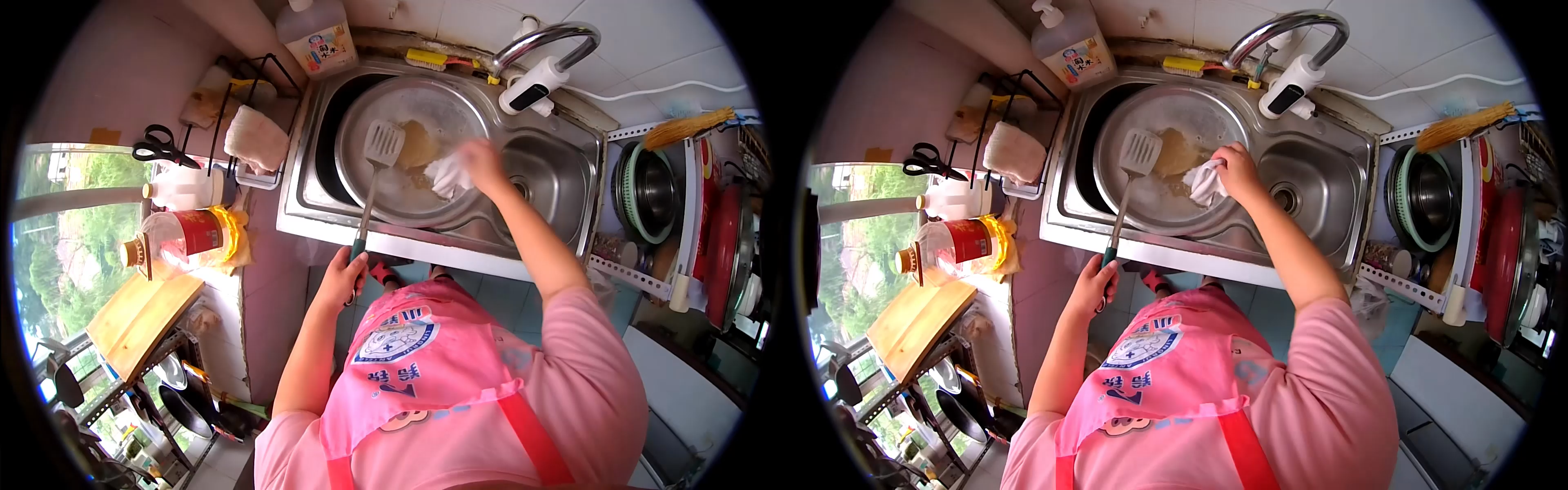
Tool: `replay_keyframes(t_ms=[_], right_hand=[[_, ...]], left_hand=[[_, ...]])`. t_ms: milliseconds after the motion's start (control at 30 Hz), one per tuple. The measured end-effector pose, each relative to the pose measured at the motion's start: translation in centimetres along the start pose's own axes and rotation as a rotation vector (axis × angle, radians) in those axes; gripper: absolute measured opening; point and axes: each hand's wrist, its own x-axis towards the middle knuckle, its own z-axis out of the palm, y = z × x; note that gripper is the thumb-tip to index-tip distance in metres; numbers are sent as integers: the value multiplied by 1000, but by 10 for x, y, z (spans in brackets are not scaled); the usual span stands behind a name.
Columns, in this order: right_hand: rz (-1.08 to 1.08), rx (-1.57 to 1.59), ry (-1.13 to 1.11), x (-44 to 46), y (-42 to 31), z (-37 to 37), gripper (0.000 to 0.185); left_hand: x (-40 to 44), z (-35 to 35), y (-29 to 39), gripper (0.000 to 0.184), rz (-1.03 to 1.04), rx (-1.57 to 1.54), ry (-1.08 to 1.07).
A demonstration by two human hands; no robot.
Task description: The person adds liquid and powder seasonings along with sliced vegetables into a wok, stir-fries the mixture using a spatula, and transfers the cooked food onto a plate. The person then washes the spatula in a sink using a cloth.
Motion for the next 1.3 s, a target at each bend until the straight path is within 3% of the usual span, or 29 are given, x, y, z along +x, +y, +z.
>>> replay_keyframes(t_ms=[33, 67, 133, 167, 200, 233, 300, 333, 367, 433, 467, 567, 700, 800, 900, 967, 1000, 1100, 1300], right_hand=[[9, 6, -7, -2, 30, 31, 14], [2, -180, -66, -4, 57, 61, 15], [-53, -225, -97, -8, 46, 79, 16], [-99, -86, -68, -15, 32, 86, 16], [-81, -78, -233, -19, 21, 87, 18], [-75, -76, -242, -24, 30, 94, 18], [201, -128, -298, -22, 44, 106, 19], [440, 34, -328, -16, 48, 109, 15], [443, 34, -332, -19, 50, 111, 15], [769, 748, -245, -17, 22, 89, 9], [803, 895, -265, -19, 6, 78, 12], [674, 1036, -240, -41, -35, 69, 19], [452, 987, -272, -59, -81, 76, 15], [466, 771, -353, -75, -52, 115, 21], [501, 691, -161, -80, -51, 125, 28], [948, 1017, -234, -72, -65, 114, 34], [1015, 999, -304, -67, -67, 113, 26], [1090, 1156, -391, -60, -67, 111, 27], [1170, 1217, -187, -37, -79, 131, 22]], left_hand=[[8, 0, -4, 22, -3, -30, -18], [15, 2, -6, 23, -4, -61, -35], [26, 7, -9, 23, -22, -61, -34], [31, 10, -9, 23, -30, -64, -36], [36, 13, -10, 22, -19, -86, -61], [42, 16, -12, 22, -30, -89, -60], [54, 23, -13, 22, -29, -117, -86], [57, 28, -12, 22, -41, -149, -86], [61, 33, -12, 22, -45, -151, -85], [69, 43, -10, 21, -100, -166, -89], [72, 47, -9, 19, -118, -213, -103], [77, 57, -7, 17, -123, -223, -98], [87, 67, -16, 23, -117, -235, -82], [84, 70, -11, 19, -135, -199, -85], [84, 73, -18, 17, -113, -195, -84], [87, 74, -20, 18, -96, -179, -90], [86, 78, -18, 18, -78, -127, -85], [87, 82, -17, 19, -34, -73, -79], [83, 69, -18, 21, 81, 111, -9]])
